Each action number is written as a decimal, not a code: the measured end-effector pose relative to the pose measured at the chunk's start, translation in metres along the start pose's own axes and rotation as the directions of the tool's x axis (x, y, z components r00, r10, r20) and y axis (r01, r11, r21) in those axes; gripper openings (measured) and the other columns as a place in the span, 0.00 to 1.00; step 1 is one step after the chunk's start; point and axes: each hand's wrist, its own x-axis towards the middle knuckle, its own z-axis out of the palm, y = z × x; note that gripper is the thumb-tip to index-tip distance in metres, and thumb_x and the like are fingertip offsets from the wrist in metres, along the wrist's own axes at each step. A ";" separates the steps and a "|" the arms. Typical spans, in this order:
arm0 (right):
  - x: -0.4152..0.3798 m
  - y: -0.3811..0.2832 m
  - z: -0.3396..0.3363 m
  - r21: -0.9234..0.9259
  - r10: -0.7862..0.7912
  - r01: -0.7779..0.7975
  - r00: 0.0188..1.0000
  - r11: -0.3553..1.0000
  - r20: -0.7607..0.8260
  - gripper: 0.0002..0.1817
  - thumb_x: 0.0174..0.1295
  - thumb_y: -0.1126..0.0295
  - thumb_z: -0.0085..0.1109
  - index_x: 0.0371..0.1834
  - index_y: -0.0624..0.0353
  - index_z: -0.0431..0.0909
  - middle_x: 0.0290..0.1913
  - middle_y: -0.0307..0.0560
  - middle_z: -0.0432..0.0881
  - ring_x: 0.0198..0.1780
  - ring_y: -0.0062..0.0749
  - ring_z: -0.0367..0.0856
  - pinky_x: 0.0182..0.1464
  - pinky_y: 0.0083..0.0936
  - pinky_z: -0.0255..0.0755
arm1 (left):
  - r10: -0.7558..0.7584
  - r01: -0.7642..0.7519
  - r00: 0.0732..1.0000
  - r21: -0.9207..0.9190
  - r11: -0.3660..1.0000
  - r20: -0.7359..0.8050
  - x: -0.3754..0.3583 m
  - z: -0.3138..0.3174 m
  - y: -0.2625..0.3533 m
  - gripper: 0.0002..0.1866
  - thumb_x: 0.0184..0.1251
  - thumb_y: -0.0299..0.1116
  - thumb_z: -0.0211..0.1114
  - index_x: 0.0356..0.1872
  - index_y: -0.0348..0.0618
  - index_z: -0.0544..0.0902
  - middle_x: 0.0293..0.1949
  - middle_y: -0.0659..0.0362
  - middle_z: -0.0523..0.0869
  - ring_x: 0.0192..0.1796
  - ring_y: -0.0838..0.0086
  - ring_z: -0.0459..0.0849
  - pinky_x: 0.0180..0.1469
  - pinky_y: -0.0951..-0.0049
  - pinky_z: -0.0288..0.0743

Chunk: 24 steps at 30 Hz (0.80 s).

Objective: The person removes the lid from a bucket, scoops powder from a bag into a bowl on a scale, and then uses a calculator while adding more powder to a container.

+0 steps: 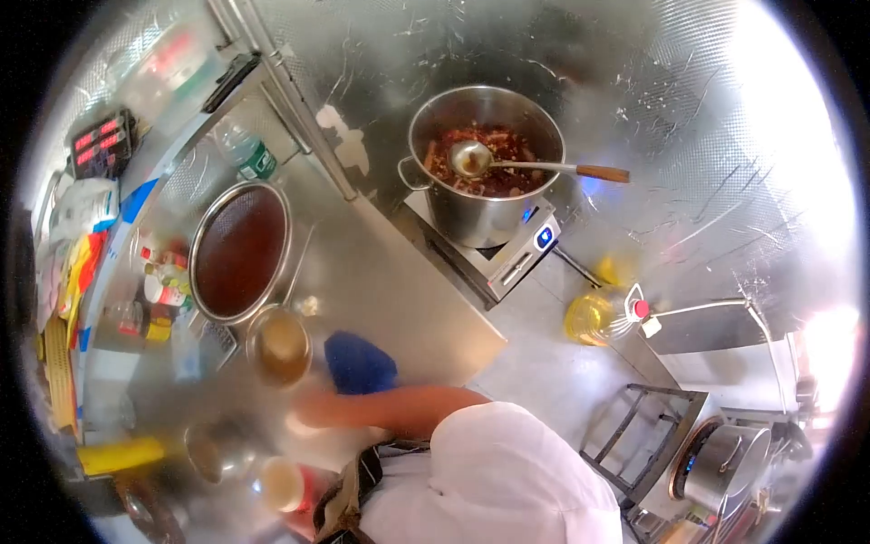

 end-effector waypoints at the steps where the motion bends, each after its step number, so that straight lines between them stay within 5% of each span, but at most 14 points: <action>1: -0.006 -0.031 -0.050 0.061 0.135 -0.143 0.984 0.988 0.119 0.12 0.53 0.68 0.55 0.37 0.64 0.77 0.36 0.61 0.80 0.38 0.55 0.81 0.39 0.50 0.75 | -0.090 0.093 0.993 -0.034 0.995 0.078 0.006 0.008 0.004 0.40 0.58 0.39 0.70 0.68 0.38 0.61 0.65 0.50 0.70 0.66 0.59 0.70 0.68 0.58 0.62; 3: -0.030 -0.064 -0.094 0.181 -0.113 0.124 0.991 0.976 -0.069 0.11 0.52 0.68 0.56 0.36 0.63 0.77 0.36 0.58 0.78 0.37 0.53 0.80 0.38 0.49 0.74 | -0.126 0.127 0.977 0.002 0.992 0.172 0.013 0.020 0.003 0.38 0.60 0.40 0.69 0.68 0.39 0.62 0.66 0.50 0.70 0.67 0.58 0.69 0.69 0.57 0.61; 5: -0.043 -0.078 -0.108 0.210 -0.373 0.417 0.902 0.885 -0.217 0.11 0.51 0.68 0.57 0.35 0.62 0.76 0.36 0.55 0.77 0.38 0.52 0.78 0.38 0.47 0.72 | 0.134 -0.155 0.985 0.224 0.962 0.106 0.016 0.034 -0.007 0.42 0.55 0.37 0.72 0.69 0.37 0.60 0.65 0.49 0.70 0.66 0.60 0.71 0.67 0.60 0.63; 7: -0.052 -0.087 -0.111 0.159 -0.639 0.694 0.713 0.702 -0.288 0.11 0.50 0.67 0.58 0.35 0.60 0.75 0.36 0.53 0.76 0.39 0.50 0.77 0.39 0.45 0.69 | 0.395 -0.404 0.912 0.430 0.808 0.114 0.019 0.051 -0.015 0.45 0.50 0.33 0.75 0.69 0.35 0.59 0.64 0.47 0.71 0.64 0.61 0.72 0.66 0.62 0.65; 8: -0.057 -0.088 -0.116 0.207 -0.651 0.678 0.735 0.705 -0.190 0.12 0.50 0.66 0.59 0.35 0.59 0.74 0.36 0.52 0.76 0.40 0.50 0.76 0.40 0.44 0.67 | 0.517 -0.507 0.845 0.515 0.691 0.138 0.020 0.058 -0.018 0.47 0.48 0.32 0.76 0.69 0.34 0.58 0.63 0.47 0.71 0.63 0.62 0.73 0.65 0.63 0.66; 10: -0.069 -0.091 -0.127 0.302 -0.660 0.629 0.751 0.716 -0.001 0.13 0.49 0.65 0.61 0.35 0.58 0.74 0.36 0.50 0.76 0.43 0.49 0.75 0.43 0.42 0.65 | 0.545 -0.525 0.828 0.531 0.665 0.135 0.027 0.067 -0.016 0.47 0.49 0.32 0.75 0.69 0.34 0.59 0.63 0.47 0.71 0.64 0.62 0.73 0.65 0.63 0.66; 11: -0.069 -0.089 -0.117 0.287 -0.664 0.743 0.669 0.604 -0.334 0.11 0.47 0.61 0.64 0.22 0.54 0.74 0.27 0.51 0.77 0.30 0.54 0.75 0.30 0.47 0.65 | 0.522 -0.507 0.843 0.517 0.689 0.131 0.032 0.071 -0.016 0.46 0.49 0.32 0.75 0.69 0.34 0.59 0.63 0.47 0.71 0.64 0.62 0.73 0.65 0.63 0.66; 14: -0.071 -0.083 -0.134 0.219 -0.697 0.839 0.538 0.498 -0.474 0.11 0.46 0.60 0.64 0.21 0.54 0.75 0.25 0.51 0.77 0.30 0.54 0.75 0.30 0.46 0.65 | 0.463 -0.462 0.877 0.497 0.734 0.131 0.043 0.082 -0.013 0.45 0.50 0.32 0.74 0.69 0.35 0.59 0.64 0.47 0.70 0.64 0.62 0.73 0.65 0.63 0.66; 17: -0.071 -0.080 -0.140 0.181 -0.664 0.811 0.564 0.556 -0.490 0.12 0.43 0.59 0.65 0.22 0.53 0.76 0.25 0.51 0.77 0.30 0.52 0.75 0.30 0.45 0.66 | 0.439 -0.443 0.889 0.494 0.748 0.132 0.047 0.088 -0.013 0.44 0.51 0.33 0.73 0.69 0.35 0.59 0.64 0.47 0.70 0.64 0.62 0.73 0.65 0.63 0.66; 20: -0.073 -0.085 -0.166 0.149 -0.507 0.494 0.859 0.857 0.065 0.22 0.48 0.52 0.62 0.38 0.58 0.75 0.43 0.52 0.75 0.51 0.49 0.72 0.53 0.44 0.62 | 0.423 -0.425 0.898 0.488 0.762 0.122 0.050 0.090 -0.013 0.43 0.53 0.33 0.72 0.69 0.35 0.60 0.64 0.48 0.70 0.64 0.62 0.73 0.66 0.63 0.66; 24: -0.072 -0.087 -0.164 -0.009 -0.587 0.601 0.777 0.799 -0.228 0.24 0.48 0.52 0.60 0.40 0.61 0.76 0.43 0.53 0.73 0.48 0.47 0.71 0.49 0.42 0.64 | 0.410 -0.408 0.906 0.478 0.778 0.106 0.055 0.091 -0.011 0.41 0.54 0.33 0.71 0.69 0.35 0.60 0.65 0.48 0.70 0.65 0.62 0.72 0.66 0.63 0.65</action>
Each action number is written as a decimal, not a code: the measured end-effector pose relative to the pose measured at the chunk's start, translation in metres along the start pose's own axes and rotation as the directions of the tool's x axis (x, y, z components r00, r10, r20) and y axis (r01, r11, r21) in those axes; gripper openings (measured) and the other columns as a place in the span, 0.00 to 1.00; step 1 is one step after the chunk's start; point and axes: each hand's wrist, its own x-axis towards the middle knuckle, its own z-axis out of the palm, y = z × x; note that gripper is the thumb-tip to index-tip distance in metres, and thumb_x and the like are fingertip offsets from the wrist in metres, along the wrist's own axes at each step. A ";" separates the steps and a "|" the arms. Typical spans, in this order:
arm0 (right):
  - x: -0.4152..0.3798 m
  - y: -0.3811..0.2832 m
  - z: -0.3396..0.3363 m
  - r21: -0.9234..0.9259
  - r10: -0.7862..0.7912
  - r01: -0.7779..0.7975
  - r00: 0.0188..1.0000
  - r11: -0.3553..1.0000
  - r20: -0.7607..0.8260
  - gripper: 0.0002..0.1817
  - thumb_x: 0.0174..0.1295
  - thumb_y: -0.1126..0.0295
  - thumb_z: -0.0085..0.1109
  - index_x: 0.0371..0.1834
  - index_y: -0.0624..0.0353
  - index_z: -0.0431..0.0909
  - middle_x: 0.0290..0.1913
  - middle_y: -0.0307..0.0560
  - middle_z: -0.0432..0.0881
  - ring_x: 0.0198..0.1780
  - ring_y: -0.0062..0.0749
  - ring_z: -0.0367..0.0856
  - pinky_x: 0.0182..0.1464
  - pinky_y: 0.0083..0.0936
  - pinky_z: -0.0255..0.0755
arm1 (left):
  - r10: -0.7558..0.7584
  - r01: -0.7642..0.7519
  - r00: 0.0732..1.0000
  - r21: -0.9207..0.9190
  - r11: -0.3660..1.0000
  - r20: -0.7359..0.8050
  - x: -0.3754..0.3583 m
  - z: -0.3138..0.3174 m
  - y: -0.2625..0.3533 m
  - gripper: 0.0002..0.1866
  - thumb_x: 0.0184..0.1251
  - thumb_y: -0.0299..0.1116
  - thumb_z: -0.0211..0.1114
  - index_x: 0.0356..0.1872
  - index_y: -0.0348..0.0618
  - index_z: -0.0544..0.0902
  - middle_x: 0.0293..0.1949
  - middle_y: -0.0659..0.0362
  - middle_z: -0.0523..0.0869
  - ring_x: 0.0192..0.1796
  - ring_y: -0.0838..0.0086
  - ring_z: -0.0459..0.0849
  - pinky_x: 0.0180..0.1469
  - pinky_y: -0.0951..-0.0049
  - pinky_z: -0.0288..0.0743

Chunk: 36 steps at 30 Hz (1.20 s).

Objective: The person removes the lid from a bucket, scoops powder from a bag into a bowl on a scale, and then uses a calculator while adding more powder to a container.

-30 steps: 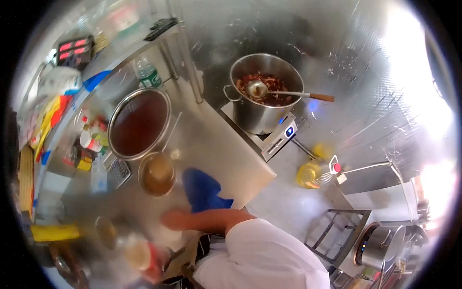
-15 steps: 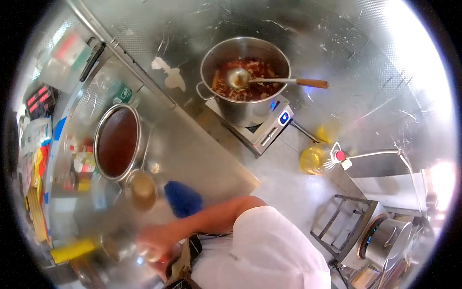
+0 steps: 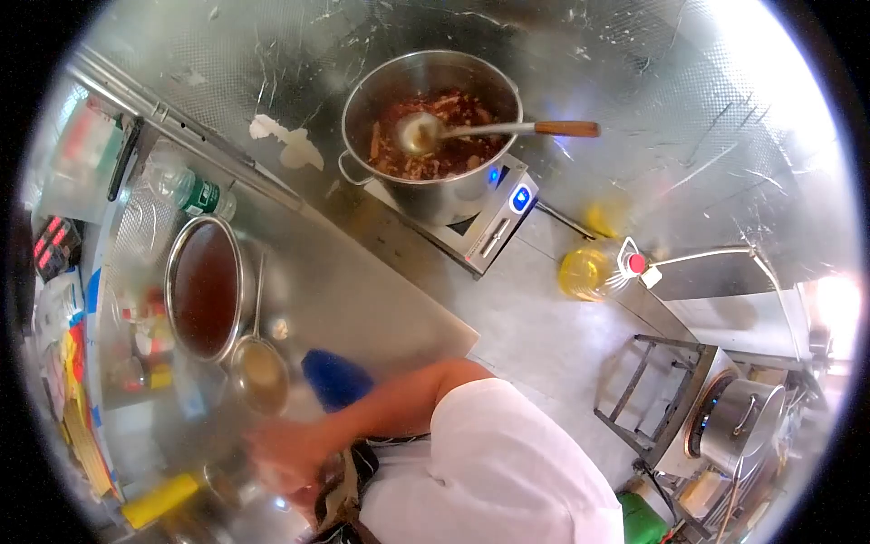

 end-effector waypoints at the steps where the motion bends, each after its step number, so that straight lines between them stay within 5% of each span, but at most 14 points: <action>1: 0.000 0.002 0.005 -0.051 -0.032 0.030 0.998 0.998 -0.045 0.25 0.47 0.53 0.59 0.42 0.62 0.76 0.44 0.53 0.73 0.47 0.47 0.71 0.48 0.41 0.65 | -0.005 0.005 1.000 -0.003 1.000 0.000 0.002 0.002 0.000 0.41 0.55 0.34 0.70 0.69 0.35 0.60 0.65 0.48 0.70 0.65 0.62 0.72 0.66 0.63 0.65; 5: -0.004 0.013 0.021 0.058 0.034 -0.038 0.998 0.998 0.056 0.31 0.42 0.53 0.61 0.47 0.64 0.76 0.46 0.53 0.72 0.47 0.44 0.70 0.45 0.38 0.65 | -0.038 0.038 0.999 -0.028 0.999 -0.005 0.003 0.008 -0.002 0.39 0.56 0.34 0.69 0.69 0.36 0.61 0.65 0.49 0.70 0.65 0.62 0.72 0.66 0.63 0.65; 8: -0.015 0.027 0.063 -0.088 -0.032 0.030 0.999 0.996 -0.019 0.36 0.36 0.52 0.63 0.48 0.65 0.77 0.47 0.52 0.73 0.48 0.42 0.70 0.46 0.34 0.64 | -0.071 0.071 0.997 -0.064 0.995 0.000 0.001 0.005 -0.003 0.38 0.58 0.34 0.68 0.69 0.36 0.61 0.65 0.49 0.70 0.65 0.62 0.72 0.66 0.63 0.65; 11: -0.012 0.035 0.083 -0.132 -0.027 0.059 0.971 0.989 0.238 0.37 0.32 0.51 0.65 0.46 0.66 0.77 0.46 0.49 0.73 0.48 0.40 0.70 0.45 0.32 0.63 | -0.122 0.123 0.992 -0.107 0.987 0.009 0.000 0.004 -0.002 0.37 0.59 0.35 0.67 0.68 0.36 0.62 0.66 0.49 0.70 0.66 0.62 0.72 0.66 0.63 0.65; 15: -0.009 0.028 0.100 -0.207 0.024 0.029 0.968 0.978 0.249 0.37 0.33 0.50 0.65 0.46 0.67 0.77 0.46 0.50 0.74 0.48 0.40 0.70 0.47 0.33 0.62 | -0.239 0.242 0.970 -0.192 0.951 0.039 -0.006 -0.009 -0.009 0.36 0.61 0.35 0.66 0.68 0.36 0.62 0.66 0.50 0.70 0.66 0.62 0.72 0.66 0.63 0.65; 21: -0.007 0.027 0.087 -0.223 0.041 0.037 0.940 0.974 0.337 0.45 0.35 0.48 0.65 0.54 0.73 0.73 0.55 0.58 0.73 0.55 0.45 0.69 0.54 0.38 0.61 | -0.612 0.588 0.771 -0.564 0.580 0.174 0.024 -0.057 -0.034 0.34 0.63 0.36 0.64 0.68 0.36 0.63 0.67 0.50 0.69 0.66 0.62 0.71 0.67 0.63 0.64; 22: -0.008 0.027 0.088 -0.251 0.031 0.057 0.943 0.966 0.332 0.46 0.35 0.48 0.65 0.56 0.74 0.71 0.57 0.60 0.72 0.58 0.46 0.69 0.57 0.39 0.61 | -0.622 0.576 0.769 -0.579 0.577 0.147 0.031 -0.057 -0.044 0.33 0.63 0.36 0.63 0.68 0.37 0.63 0.67 0.50 0.69 0.67 0.62 0.71 0.67 0.63 0.64; 23: -0.008 0.027 0.088 -0.250 0.038 0.054 0.936 0.967 0.351 0.48 0.36 0.47 0.65 0.58 0.75 0.69 0.60 0.62 0.71 0.60 0.48 0.68 0.59 0.40 0.60 | -0.480 0.492 0.865 -0.429 0.758 0.144 0.034 -0.053 -0.071 0.28 0.72 0.42 0.52 0.68 0.37 0.65 0.68 0.49 0.68 0.69 0.61 0.68 0.69 0.61 0.61; 26: 0.000 0.021 0.075 -0.175 0.079 -0.004 0.902 0.985 0.424 0.53 0.39 0.44 0.64 0.63 0.77 0.64 0.65 0.67 0.67 0.65 0.51 0.65 0.64 0.45 0.57 | -0.527 0.374 0.827 -0.508 0.776 -0.195 0.030 -0.016 -0.132 0.29 0.59 0.43 0.70 0.57 0.37 0.76 0.46 0.47 0.85 0.47 0.54 0.84 0.53 0.59 0.78; 27: 0.002 0.022 0.073 -0.136 0.091 -0.034 0.894 0.990 0.438 0.54 0.39 0.43 0.63 0.64 0.78 0.63 0.66 0.68 0.66 0.67 0.52 0.64 0.65 0.47 0.56 | -0.471 0.334 0.857 -0.471 0.816 -0.209 0.031 -0.013 -0.132 0.29 0.60 0.43 0.68 0.58 0.36 0.75 0.48 0.47 0.83 0.49 0.54 0.82 0.55 0.59 0.76; 32: -0.009 0.019 0.070 -0.099 -0.021 0.047 0.969 0.994 0.247 0.57 0.39 0.39 0.65 0.64 0.77 0.61 0.65 0.68 0.66 0.68 0.53 0.62 0.68 0.51 0.52 | -0.017 0.017 1.000 -0.051 0.999 0.000 0.032 -0.021 -0.101 0.29 0.67 0.46 0.59 0.63 0.36 0.71 0.57 0.46 0.76 0.59 0.55 0.74 0.63 0.58 0.66; 36: -0.026 0.003 0.060 -0.204 -0.075 0.046 0.988 0.978 -0.136 0.43 0.52 0.46 0.60 0.61 0.73 0.65 0.64 0.66 0.67 0.65 0.56 0.66 0.68 0.50 0.55 | 0.245 -0.326 0.931 0.312 0.892 0.269 0.041 -0.033 -0.070 0.30 0.72 0.49 0.51 0.66 0.36 0.67 0.65 0.45 0.70 0.67 0.56 0.67 0.69 0.57 0.58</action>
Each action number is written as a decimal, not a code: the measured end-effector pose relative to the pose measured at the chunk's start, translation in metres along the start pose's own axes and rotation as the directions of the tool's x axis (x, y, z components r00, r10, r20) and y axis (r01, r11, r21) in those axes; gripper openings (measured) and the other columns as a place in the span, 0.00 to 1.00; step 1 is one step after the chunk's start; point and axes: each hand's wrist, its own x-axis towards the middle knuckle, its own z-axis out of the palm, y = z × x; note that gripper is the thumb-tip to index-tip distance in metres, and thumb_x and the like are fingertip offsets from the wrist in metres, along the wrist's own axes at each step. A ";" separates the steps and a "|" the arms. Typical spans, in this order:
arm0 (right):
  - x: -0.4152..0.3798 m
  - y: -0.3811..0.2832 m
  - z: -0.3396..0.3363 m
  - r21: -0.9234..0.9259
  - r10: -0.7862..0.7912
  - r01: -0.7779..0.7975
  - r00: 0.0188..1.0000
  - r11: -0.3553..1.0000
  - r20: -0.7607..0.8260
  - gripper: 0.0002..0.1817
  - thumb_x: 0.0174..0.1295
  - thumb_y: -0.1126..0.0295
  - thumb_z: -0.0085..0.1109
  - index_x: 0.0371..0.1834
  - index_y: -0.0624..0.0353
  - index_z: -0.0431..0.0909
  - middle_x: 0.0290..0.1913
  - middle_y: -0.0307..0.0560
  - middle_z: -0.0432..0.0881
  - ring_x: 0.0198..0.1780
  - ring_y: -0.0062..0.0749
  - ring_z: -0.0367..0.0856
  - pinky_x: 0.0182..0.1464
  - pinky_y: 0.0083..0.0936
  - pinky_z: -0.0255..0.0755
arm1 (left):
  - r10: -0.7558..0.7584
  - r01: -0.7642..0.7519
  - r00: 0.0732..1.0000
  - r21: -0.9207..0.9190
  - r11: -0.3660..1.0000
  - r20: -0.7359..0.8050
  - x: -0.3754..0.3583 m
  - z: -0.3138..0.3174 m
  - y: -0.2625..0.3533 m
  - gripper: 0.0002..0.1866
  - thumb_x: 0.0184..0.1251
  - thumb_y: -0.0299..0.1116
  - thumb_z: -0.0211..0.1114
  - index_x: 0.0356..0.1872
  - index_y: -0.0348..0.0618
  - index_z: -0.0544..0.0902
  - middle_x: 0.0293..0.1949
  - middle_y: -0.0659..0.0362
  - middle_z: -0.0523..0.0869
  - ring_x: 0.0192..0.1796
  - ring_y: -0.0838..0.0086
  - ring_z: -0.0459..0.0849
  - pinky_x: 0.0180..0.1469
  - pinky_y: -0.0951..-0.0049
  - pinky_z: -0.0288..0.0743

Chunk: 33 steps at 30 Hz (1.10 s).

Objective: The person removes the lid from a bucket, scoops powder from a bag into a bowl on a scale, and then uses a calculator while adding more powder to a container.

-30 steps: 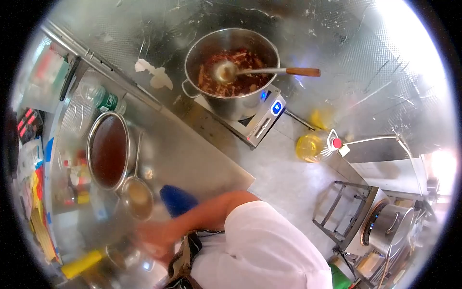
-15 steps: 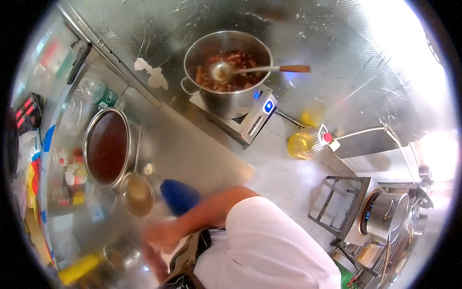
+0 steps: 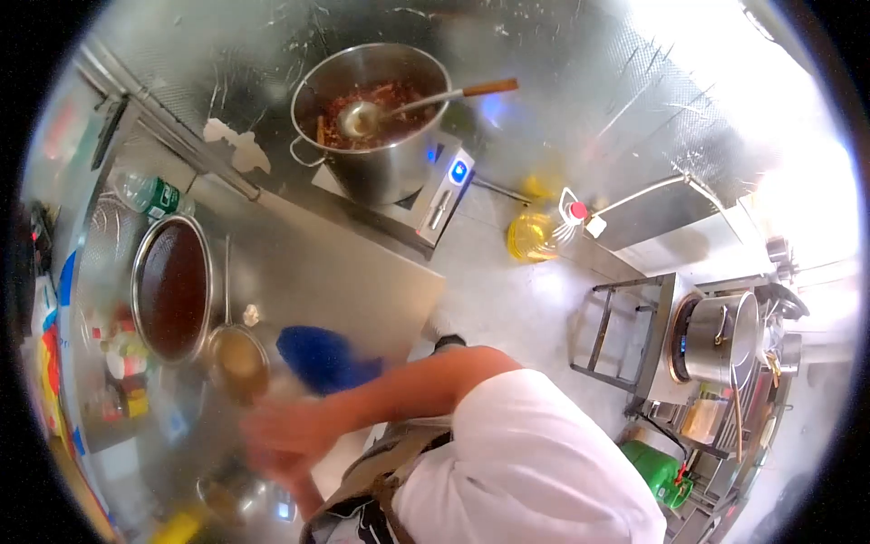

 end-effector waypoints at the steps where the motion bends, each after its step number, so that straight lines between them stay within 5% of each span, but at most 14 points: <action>1: -0.009 -0.005 -0.012 0.021 0.057 -0.056 0.996 0.998 -0.066 0.37 0.56 0.50 0.58 0.59 0.71 0.66 0.63 0.66 0.68 0.63 0.56 0.67 0.67 0.49 0.57 | -0.007 0.002 0.998 0.081 0.997 0.062 0.006 -0.005 0.015 0.31 0.73 0.49 0.49 0.67 0.36 0.66 0.67 0.45 0.68 0.70 0.56 0.66 0.71 0.57 0.57; 4: -0.044 -0.025 -0.144 0.225 0.450 -0.416 0.884 0.881 -0.126 0.18 0.66 0.64 0.50 0.55 0.63 0.72 0.58 0.61 0.74 0.55 0.52 0.75 0.59 0.42 0.67 | -0.336 0.290 0.932 0.276 0.916 0.135 0.023 0.000 0.065 0.32 0.69 0.51 0.54 0.64 0.35 0.68 0.64 0.43 0.70 0.67 0.50 0.66 0.69 0.54 0.57; 6: -0.132 0.022 -0.158 0.157 0.476 -0.480 0.671 0.863 -0.569 0.13 0.68 0.66 0.49 0.49 0.62 0.75 0.49 0.55 0.79 0.49 0.43 0.79 0.51 0.34 0.73 | -0.516 0.403 0.848 0.489 0.774 0.118 0.029 0.017 0.069 0.34 0.64 0.53 0.58 0.63 0.34 0.68 0.62 0.43 0.70 0.66 0.47 0.65 0.69 0.52 0.57; 9: -0.252 0.117 -0.213 0.332 0.733 -0.866 0.058 0.375 -0.678 0.14 0.70 0.65 0.46 0.39 0.62 0.78 0.32 0.48 0.80 0.32 0.35 0.79 0.37 0.27 0.74 | -0.493 0.447 0.861 0.649 0.615 -0.126 0.015 0.045 0.049 0.37 0.60 0.54 0.60 0.63 0.35 0.68 0.61 0.44 0.69 0.64 0.48 0.65 0.68 0.51 0.57; 10: -0.292 0.156 -0.225 0.627 0.795 -0.766 -0.289 0.142 -0.534 0.16 0.69 0.61 0.47 0.39 0.63 0.79 0.32 0.52 0.82 0.35 0.40 0.81 0.39 0.34 0.74 | -0.434 0.412 0.894 0.596 0.690 -0.116 0.026 0.046 0.075 0.37 0.62 0.56 0.59 0.63 0.35 0.68 0.60 0.44 0.70 0.64 0.48 0.66 0.68 0.52 0.56; 12: -0.400 0.234 -0.217 0.442 0.743 -0.892 -0.356 -0.090 -0.567 0.20 0.69 0.56 0.47 0.41 0.63 0.80 0.37 0.57 0.83 0.39 0.50 0.82 0.44 0.42 0.74 | -0.295 0.273 0.952 0.645 0.714 -0.076 0.002 0.035 0.028 0.36 0.64 0.52 0.61 0.66 0.38 0.64 0.59 0.47 0.70 0.62 0.54 0.69 0.65 0.54 0.63; 14: -0.482 0.298 -0.198 0.258 0.739 -0.934 -0.354 -0.247 -0.573 0.22 0.68 0.53 0.47 0.41 0.63 0.81 0.40 0.61 0.83 0.44 0.58 0.80 0.49 0.47 0.72 | -0.357 0.343 0.929 0.582 0.738 -0.095 0.004 0.031 0.028 0.36 0.63 0.51 0.62 0.66 0.38 0.64 0.59 0.47 0.70 0.62 0.54 0.69 0.65 0.54 0.64; 17: -0.548 0.369 -0.188 0.260 0.699 -0.918 -0.396 -0.299 -0.595 0.22 0.60 0.53 0.56 0.29 0.64 0.83 0.30 0.63 0.83 0.37 0.58 0.82 0.41 0.40 0.74 | -0.472 0.467 0.872 0.518 0.717 -0.132 0.016 0.039 0.044 0.37 0.63 0.51 0.62 0.66 0.38 0.64 0.59 0.47 0.70 0.62 0.54 0.69 0.64 0.54 0.64; 20: -0.585 0.431 -0.179 0.275 0.720 -0.940 -0.331 -0.200 -0.609 0.24 0.59 0.50 0.57 0.27 0.64 0.84 0.28 0.60 0.83 0.35 0.54 0.83 0.40 0.40 0.74 | -0.522 0.517 0.840 0.508 0.689 -0.146 0.028 0.048 0.051 0.37 0.62 0.50 0.63 0.66 0.38 0.64 0.59 0.47 0.69 0.62 0.54 0.69 0.64 0.54 0.64; 23: -0.537 0.424 -0.217 0.600 0.734 -0.778 -0.516 -0.187 -0.441 0.24 0.60 0.50 0.58 0.29 0.65 0.85 0.26 0.56 0.84 0.32 0.46 0.84 0.38 0.38 0.74 | -0.548 0.541 0.822 0.510 0.669 -0.153 0.033 0.049 0.053 0.37 0.62 0.50 0.63 0.66 0.38 0.63 0.59 0.47 0.69 0.62 0.54 0.69 0.64 0.55 0.64; 33: -0.540 0.442 -0.210 0.692 0.709 -0.693 -0.591 -0.202 -0.385 0.21 0.62 0.55 0.60 0.35 0.66 0.86 0.26 0.48 0.85 0.30 0.30 0.82 0.37 0.30 0.74 | -0.583 0.556 0.802 0.516 0.651 -0.129 0.054 0.067 0.041 0.39 0.60 0.48 0.66 0.67 0.38 0.62 0.60 0.47 0.68 0.62 0.54 0.69 0.63 0.55 0.65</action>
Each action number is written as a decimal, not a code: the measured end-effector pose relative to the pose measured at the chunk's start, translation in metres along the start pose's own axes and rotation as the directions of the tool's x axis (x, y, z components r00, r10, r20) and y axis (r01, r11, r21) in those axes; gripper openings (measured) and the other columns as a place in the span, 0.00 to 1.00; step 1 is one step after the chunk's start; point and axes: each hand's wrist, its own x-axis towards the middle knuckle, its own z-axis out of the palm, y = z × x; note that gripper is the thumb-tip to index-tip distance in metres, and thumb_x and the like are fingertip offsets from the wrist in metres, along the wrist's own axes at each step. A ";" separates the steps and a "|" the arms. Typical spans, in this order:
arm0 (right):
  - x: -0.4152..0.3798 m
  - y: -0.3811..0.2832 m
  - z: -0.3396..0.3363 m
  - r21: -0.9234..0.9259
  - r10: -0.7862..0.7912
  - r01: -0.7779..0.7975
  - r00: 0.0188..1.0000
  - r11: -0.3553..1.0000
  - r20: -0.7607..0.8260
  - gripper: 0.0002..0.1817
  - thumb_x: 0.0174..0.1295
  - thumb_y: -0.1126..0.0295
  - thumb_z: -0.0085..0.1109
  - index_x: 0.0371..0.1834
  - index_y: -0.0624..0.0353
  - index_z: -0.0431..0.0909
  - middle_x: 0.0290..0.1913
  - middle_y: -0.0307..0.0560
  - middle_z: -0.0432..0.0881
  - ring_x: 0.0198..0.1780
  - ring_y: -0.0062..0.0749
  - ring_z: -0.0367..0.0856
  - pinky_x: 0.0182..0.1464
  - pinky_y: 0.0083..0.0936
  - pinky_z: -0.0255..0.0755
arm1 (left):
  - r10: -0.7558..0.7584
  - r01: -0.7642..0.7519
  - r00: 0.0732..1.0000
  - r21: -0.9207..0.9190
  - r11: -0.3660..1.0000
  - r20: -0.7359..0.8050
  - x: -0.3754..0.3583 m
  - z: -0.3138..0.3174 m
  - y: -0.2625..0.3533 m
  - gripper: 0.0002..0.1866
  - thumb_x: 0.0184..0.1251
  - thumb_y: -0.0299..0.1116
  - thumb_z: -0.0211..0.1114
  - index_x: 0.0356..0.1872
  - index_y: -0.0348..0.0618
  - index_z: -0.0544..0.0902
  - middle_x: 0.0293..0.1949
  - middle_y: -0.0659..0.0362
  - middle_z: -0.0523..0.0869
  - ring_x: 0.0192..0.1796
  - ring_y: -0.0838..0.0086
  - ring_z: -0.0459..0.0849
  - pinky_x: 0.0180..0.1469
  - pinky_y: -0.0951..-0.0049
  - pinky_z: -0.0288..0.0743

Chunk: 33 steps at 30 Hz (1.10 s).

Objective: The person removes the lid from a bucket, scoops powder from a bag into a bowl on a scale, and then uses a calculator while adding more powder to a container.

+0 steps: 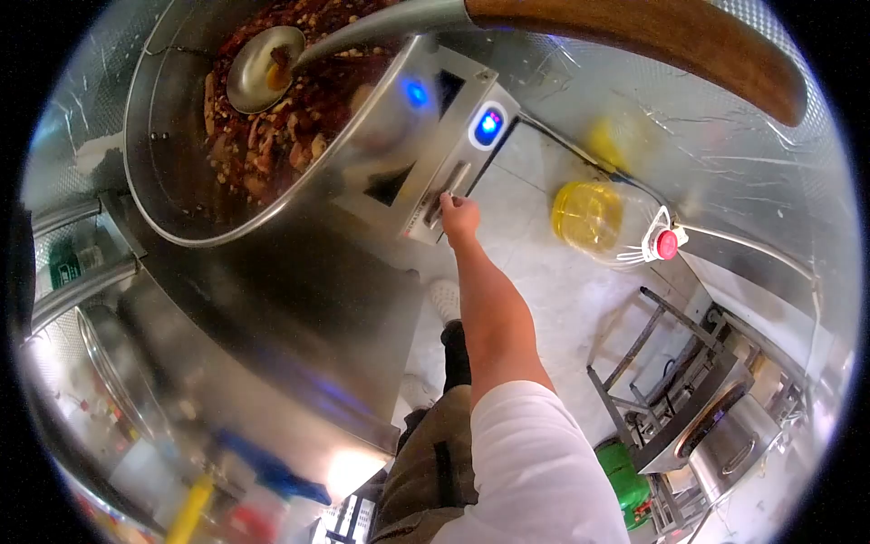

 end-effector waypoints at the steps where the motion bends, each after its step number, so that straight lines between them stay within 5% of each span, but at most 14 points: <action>1: 0.000 0.000 0.001 0.021 -0.006 0.006 1.000 1.000 0.001 0.21 0.62 0.55 0.60 0.33 0.66 0.86 0.25 0.47 0.85 0.29 0.29 0.82 0.37 0.31 0.74 | 0.000 0.000 1.000 -0.003 1.000 0.004 0.002 0.001 0.001 0.39 0.59 0.48 0.66 0.67 0.38 0.62 0.60 0.47 0.68 0.62 0.54 0.69 0.63 0.55 0.65; 5: -0.001 -0.001 0.007 0.073 -0.038 0.043 0.997 0.996 -0.068 0.22 0.61 0.55 0.61 0.23 0.66 0.81 0.20 0.49 0.81 0.23 0.34 0.78 0.31 0.34 0.71 | 0.001 -0.001 1.000 -0.014 1.000 0.014 0.007 0.006 0.001 0.39 0.59 0.47 0.67 0.67 0.38 0.62 0.60 0.47 0.68 0.62 0.54 0.69 0.63 0.55 0.66; 17: 0.024 0.015 0.016 0.027 -0.034 0.036 0.998 0.999 -0.061 0.21 0.65 0.55 0.57 0.32 0.66 0.83 0.24 0.49 0.84 0.25 0.32 0.83 0.30 0.30 0.75 | 0.021 -0.019 0.999 -0.053 0.998 0.043 0.016 0.014 0.001 0.41 0.56 0.45 0.69 0.68 0.39 0.60 0.61 0.47 0.67 0.62 0.55 0.70 0.62 0.55 0.67; 21: 0.010 0.017 0.000 -0.205 -0.070 0.051 0.994 0.977 -0.089 0.30 0.59 0.46 0.60 0.47 0.68 0.80 0.41 0.63 0.83 0.45 0.50 0.82 0.50 0.40 0.74 | 0.049 -0.044 0.997 -0.078 0.996 0.062 0.013 0.010 -0.006 0.42 0.55 0.44 0.70 0.68 0.39 0.60 0.62 0.47 0.67 0.62 0.55 0.70 0.62 0.56 0.67; 22: 0.019 0.039 0.001 -0.301 -0.125 0.080 0.983 0.950 -0.133 0.32 0.58 0.45 0.60 0.49 0.67 0.79 0.47 0.65 0.82 0.52 0.52 0.80 0.55 0.42 0.72 | 0.047 -0.040 0.996 -0.100 0.994 0.070 0.009 0.008 -0.010 0.42 0.55 0.44 0.71 0.68 0.39 0.60 0.62 0.47 0.67 0.62 0.55 0.70 0.62 0.56 0.67; 23: 0.045 0.088 -0.007 -0.512 -0.316 0.315 0.945 0.799 0.089 0.29 0.60 0.50 0.60 0.55 0.63 0.78 0.54 0.65 0.78 0.57 0.53 0.76 0.60 0.43 0.69 | 0.034 -0.022 0.996 -0.148 0.989 0.078 0.005 0.004 -0.017 0.42 0.55 0.44 0.71 0.68 0.39 0.60 0.62 0.47 0.67 0.62 0.55 0.70 0.61 0.56 0.67; 24: 0.014 0.086 -0.042 -0.560 -0.618 0.636 0.743 0.531 0.257 0.19 0.62 0.59 0.56 0.51 0.59 0.77 0.48 0.55 0.81 0.51 0.54 0.77 0.54 0.47 0.71 | 0.012 0.008 0.995 -0.214 0.977 0.096 -0.006 -0.003 -0.025 0.43 0.55 0.43 0.71 0.68 0.39 0.60 0.62 0.47 0.67 0.62 0.55 0.70 0.61 0.56 0.68; 25: -0.013 0.071 -0.070 -0.611 -0.567 0.679 0.712 0.407 0.414 0.15 0.65 0.61 0.53 0.49 0.58 0.78 0.47 0.53 0.81 0.51 0.50 0.77 0.55 0.46 0.72 | -0.035 0.086 0.988 -0.345 0.934 0.153 -0.019 -0.008 -0.035 0.43 0.54 0.43 0.71 0.68 0.39 0.60 0.62 0.47 0.66 0.62 0.55 0.70 0.61 0.56 0.68; 26: -0.028 0.072 -0.087 -0.159 -0.250 0.361 0.844 0.919 0.475 0.18 0.67 0.60 0.52 0.56 0.54 0.75 0.56 0.50 0.76 0.57 0.47 0.74 0.59 0.46 0.69 | -0.059 0.136 0.979 -0.416 0.899 0.194 -0.034 -0.009 -0.037 0.43 0.54 0.43 0.71 0.68 0.39 0.59 0.62 0.47 0.66 0.62 0.55 0.70 0.61 0.56 0.68; 27: -0.043 0.076 -0.105 0.275 0.099 -0.255 0.872 0.927 0.479 0.21 0.69 0.59 0.50 0.63 0.51 0.72 0.65 0.47 0.71 0.63 0.45 0.71 0.63 0.46 0.67 | -0.059 0.143 0.976 -0.416 0.898 0.209 -0.050 -0.008 -0.034 0.43 0.54 0.43 0.72 0.68 0.39 0.59 0.62 0.47 0.66 0.62 0.55 0.70 0.61 0.56 0.68; 28: -0.043 0.077 -0.117 0.307 0.165 -0.374 0.828 0.875 0.536 0.19 0.69 0.59 0.49 0.60 0.52 0.72 0.59 0.46 0.72 0.57 0.43 0.73 0.54 0.44 0.68 | 0.090 -0.096 0.993 0.093 0.991 0.071 -0.044 -0.016 -0.021 0.45 0.52 0.49 0.71 0.67 0.39 0.61 0.62 0.43 0.66 0.63 0.50 0.68 0.66 0.52 0.62; 29: -0.049 0.085 -0.130 0.245 0.171 -0.369 0.799 0.897 0.576 0.18 0.68 0.59 0.49 0.57 0.54 0.73 0.53 0.45 0.73 0.50 0.42 0.75 0.46 0.41 0.68 | -0.049 0.047 0.991 0.020 0.999 0.127 -0.034 -0.035 0.013 0.45 0.50 0.54 0.69 0.66 0.39 0.63 0.63 0.42 0.65 0.66 0.48 0.63 0.66 0.49 0.60; 31: -0.045 0.092 -0.148 0.141 0.192 -0.338 0.779 0.930 0.597 0.15 0.68 0.60 0.49 0.50 0.57 0.74 0.40 0.43 0.75 0.37 0.39 0.79 0.29 0.36 0.70 | 0.126 -0.108 0.990 0.257 0.960 -0.056 -0.049 -0.026 0.000 0.44 0.49 0.54 0.70 0.65 0.43 0.65 0.63 0.44 0.65 0.66 0.48 0.63 0.63 0.45 0.63; 33: -0.067 0.076 -0.175 0.041 0.158 -0.216 0.820 0.976 0.550 0.14 0.67 0.61 0.49 0.46 0.59 0.74 0.33 0.41 0.76 0.30 0.36 0.81 0.20 0.32 0.70 | 0.039 -0.035 0.999 0.108 0.994 -0.038 -0.052 -0.052 0.011 0.44 0.47 0.53 0.70 0.66 0.46 0.65 0.63 0.46 0.66 0.66 0.49 0.63 0.62 0.43 0.63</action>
